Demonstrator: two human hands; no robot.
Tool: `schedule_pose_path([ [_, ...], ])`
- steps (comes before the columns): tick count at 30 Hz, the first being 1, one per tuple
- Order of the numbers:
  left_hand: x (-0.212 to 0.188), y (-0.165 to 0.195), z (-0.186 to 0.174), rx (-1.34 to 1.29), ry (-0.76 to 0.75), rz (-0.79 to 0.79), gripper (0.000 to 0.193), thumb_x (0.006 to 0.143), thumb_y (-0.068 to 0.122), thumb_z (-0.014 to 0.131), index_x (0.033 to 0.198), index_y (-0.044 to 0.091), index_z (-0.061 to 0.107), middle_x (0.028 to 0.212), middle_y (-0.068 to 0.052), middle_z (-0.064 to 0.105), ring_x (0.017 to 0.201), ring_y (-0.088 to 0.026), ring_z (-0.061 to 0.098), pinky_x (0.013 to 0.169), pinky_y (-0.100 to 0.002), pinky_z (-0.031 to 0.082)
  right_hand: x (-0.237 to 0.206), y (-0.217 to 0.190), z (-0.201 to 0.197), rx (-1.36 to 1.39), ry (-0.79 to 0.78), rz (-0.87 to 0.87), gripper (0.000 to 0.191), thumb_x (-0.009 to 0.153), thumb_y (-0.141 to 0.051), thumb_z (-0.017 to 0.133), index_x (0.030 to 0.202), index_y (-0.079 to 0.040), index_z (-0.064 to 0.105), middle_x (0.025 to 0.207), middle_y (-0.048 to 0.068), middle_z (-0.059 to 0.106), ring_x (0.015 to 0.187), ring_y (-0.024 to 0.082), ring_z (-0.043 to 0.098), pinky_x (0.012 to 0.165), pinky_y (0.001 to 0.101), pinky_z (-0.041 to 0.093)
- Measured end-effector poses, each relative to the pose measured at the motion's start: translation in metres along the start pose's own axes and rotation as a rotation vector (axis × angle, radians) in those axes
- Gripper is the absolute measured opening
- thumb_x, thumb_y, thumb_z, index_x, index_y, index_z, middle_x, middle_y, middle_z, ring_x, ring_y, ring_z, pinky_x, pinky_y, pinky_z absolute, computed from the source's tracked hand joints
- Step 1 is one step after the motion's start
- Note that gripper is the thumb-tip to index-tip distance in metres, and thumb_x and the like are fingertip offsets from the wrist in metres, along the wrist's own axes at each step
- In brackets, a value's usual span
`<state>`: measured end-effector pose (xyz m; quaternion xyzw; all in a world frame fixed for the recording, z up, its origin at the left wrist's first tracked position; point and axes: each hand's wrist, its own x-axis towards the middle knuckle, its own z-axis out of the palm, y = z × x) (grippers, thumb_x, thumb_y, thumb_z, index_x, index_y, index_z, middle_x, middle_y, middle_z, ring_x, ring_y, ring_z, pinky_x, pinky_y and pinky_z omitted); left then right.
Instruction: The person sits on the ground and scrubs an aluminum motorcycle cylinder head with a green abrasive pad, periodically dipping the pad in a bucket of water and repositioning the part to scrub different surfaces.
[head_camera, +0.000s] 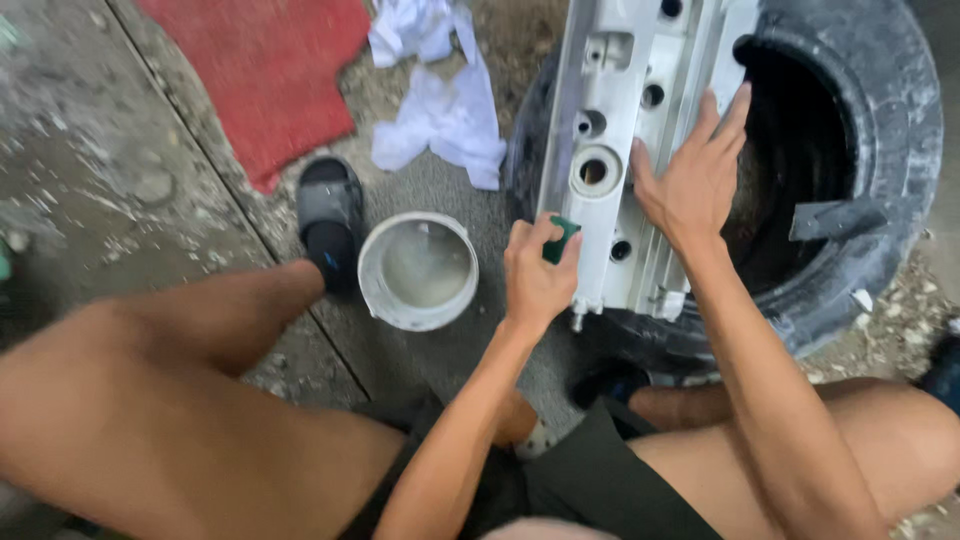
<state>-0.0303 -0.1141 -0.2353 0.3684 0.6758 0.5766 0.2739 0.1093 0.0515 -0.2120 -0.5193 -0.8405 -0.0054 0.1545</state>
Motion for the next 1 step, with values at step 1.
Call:
schedule_pose_path([
  [1,0.0147,-0.003,-0.0073,0.001,-0.003,0.016,0.026,0.085,0.023,0.073,0.1,0.004,0.067,0.086,-0.016,0.066,0.087,-0.036,0.063,0.08,-0.047,0.052,0.0013,-0.0015,0.0019,0.003,0.009,0.007,0.09,0.099,-0.039,0.082,0.154,0.01,0.03,0.169,0.033,0.011,0.147,0.053,0.033,0.118,0.0529,0.041],
])
